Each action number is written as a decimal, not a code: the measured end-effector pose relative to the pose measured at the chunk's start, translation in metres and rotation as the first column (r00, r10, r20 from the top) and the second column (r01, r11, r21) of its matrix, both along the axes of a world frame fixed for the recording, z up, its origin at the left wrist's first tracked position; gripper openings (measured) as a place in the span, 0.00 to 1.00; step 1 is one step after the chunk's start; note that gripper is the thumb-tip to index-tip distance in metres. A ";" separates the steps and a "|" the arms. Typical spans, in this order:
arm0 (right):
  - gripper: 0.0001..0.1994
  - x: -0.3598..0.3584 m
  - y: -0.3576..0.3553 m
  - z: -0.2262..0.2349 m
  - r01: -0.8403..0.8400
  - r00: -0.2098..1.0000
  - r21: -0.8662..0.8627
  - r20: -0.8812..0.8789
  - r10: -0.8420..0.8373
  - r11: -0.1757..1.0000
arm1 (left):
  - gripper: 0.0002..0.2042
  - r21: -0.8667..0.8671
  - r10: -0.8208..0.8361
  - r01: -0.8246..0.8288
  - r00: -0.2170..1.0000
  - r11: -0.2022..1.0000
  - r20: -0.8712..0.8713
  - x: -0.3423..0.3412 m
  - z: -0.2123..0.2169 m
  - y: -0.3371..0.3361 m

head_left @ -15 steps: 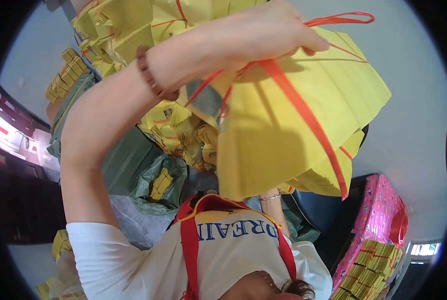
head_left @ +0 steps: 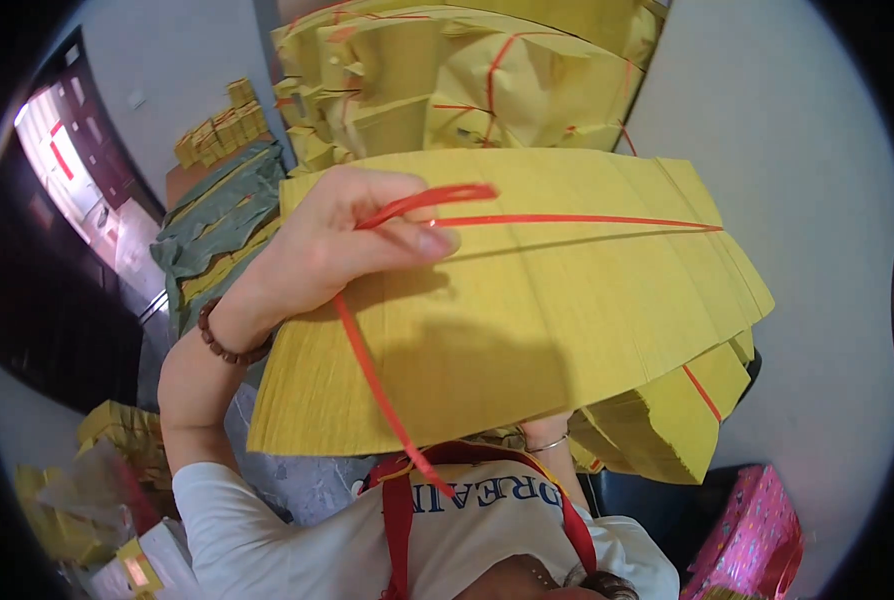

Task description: Counting and bundling stacks of yellow paper with silver foil.

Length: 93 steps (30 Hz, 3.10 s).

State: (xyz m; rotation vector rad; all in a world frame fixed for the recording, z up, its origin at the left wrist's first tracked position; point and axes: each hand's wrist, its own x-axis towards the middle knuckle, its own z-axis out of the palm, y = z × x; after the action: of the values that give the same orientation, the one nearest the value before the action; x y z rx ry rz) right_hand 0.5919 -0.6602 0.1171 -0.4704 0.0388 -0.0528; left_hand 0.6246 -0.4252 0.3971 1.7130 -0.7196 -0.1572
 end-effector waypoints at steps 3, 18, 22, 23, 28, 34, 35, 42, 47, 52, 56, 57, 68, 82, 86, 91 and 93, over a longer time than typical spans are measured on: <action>0.29 0.001 0.024 0.000 -0.089 0.996 0.000 0.009 0.089 0.996 | 0.10 0.026 0.170 -0.172 0.984 0.985 0.052 -0.037 0.002 0.037; 0.29 -0.147 0.281 -0.043 -0.903 0.377 0.119 -0.236 0.895 0.412 | 0.07 -0.012 0.754 -0.754 0.657 0.657 -0.018 -0.250 -0.056 0.212; 0.29 -0.195 0.340 -0.043 -0.961 0.181 0.161 -0.255 0.950 0.226 | 0.11 0.012 0.868 -0.881 0.464 0.473 -0.175 -0.313 -0.057 0.241; 0.29 -0.205 0.351 -0.044 -0.967 0.141 0.169 -0.263 0.954 0.189 | 0.13 0.040 0.887 -0.908 0.397 0.417 -0.234 -0.326 -0.058 0.247; 0.29 -0.250 0.398 -0.043 -0.978 -0.065 0.207 -0.284 0.957 -0.005 | 0.16 0.089 0.962 -0.983 0.135 0.160 -0.237 -0.378 -0.080 0.273; 0.28 -0.281 0.457 -0.036 -0.947 -0.276 0.241 -0.281 0.919 -0.210 | 0.18 0.282 0.986 -0.957 -0.108 -0.068 -0.129 -0.430 -0.077 0.285; 0.28 -0.283 0.464 -0.036 -0.940 -0.302 0.248 -0.283 0.910 -0.234 | 0.18 0.307 0.984 -0.944 -0.155 -0.121 -0.090 -0.437 -0.078 0.288; 0.28 -0.268 0.515 -0.042 -0.896 -0.416 0.303 -0.315 0.853 -0.325 | 0.16 0.280 0.918 -0.881 -0.398 -0.380 -0.005 -0.469 -0.071 0.324; 0.28 -0.258 0.563 -0.041 -0.832 -0.535 0.355 -0.312 0.785 -0.426 | 0.16 0.621 0.823 -0.575 -0.522 -0.533 0.223 -0.468 -0.022 0.374; 0.28 -0.272 0.609 -0.029 -0.701 -0.707 0.388 -0.270 0.653 -0.599 | 0.17 0.680 0.864 -0.539 -0.383 -0.497 0.328 -0.465 0.009 0.421; 0.28 -0.288 0.632 -0.018 -0.584 -0.811 0.389 -0.242 0.532 -0.713 | 0.16 0.783 0.813 -0.389 -0.531 -0.485 0.240 -0.455 0.032 0.441; 0.28 -0.291 0.636 -0.016 -0.558 -0.830 0.387 -0.237 0.506 -0.734 | 0.16 0.779 0.794 -0.373 -0.555 -0.504 0.248 -0.453 0.033 0.444; 0.28 -0.341 0.653 0.005 -0.348 -0.934 0.358 -0.211 0.288 -0.866 | 0.14 0.770 0.726 0.273 0.604 -0.577 0.330 -0.504 0.028 0.520; 0.21 -0.310 0.670 -0.070 -0.099 -0.995 0.362 -0.054 0.085 -0.927 | 0.13 0.875 0.789 -0.258 -0.582 -0.410 0.198 -0.559 0.084 0.457; 0.18 -0.296 0.648 -0.130 -0.227 -0.967 0.407 0.017 0.256 -0.885 | 0.12 0.899 0.907 -0.324 -0.391 -0.296 0.157 -0.574 0.079 0.462; 0.17 -0.335 0.657 -0.118 -0.124 -0.973 0.358 -0.228 0.042 -0.925 | 0.13 0.928 0.920 -0.287 -0.373 -0.238 0.121 -0.578 0.079 0.476; 0.16 -0.360 0.663 -0.117 -0.199 -0.971 0.404 -0.202 0.125 -0.893 | 0.13 0.958 0.927 -0.172 -0.340 -0.229 0.161 -0.573 0.077 0.485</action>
State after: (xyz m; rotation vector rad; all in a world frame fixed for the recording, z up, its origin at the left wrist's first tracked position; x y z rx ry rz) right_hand 0.2323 0.0028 0.0000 -0.3787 -0.0504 2.9514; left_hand 0.0518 0.0594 0.4744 2.0809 1.9545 -0.2810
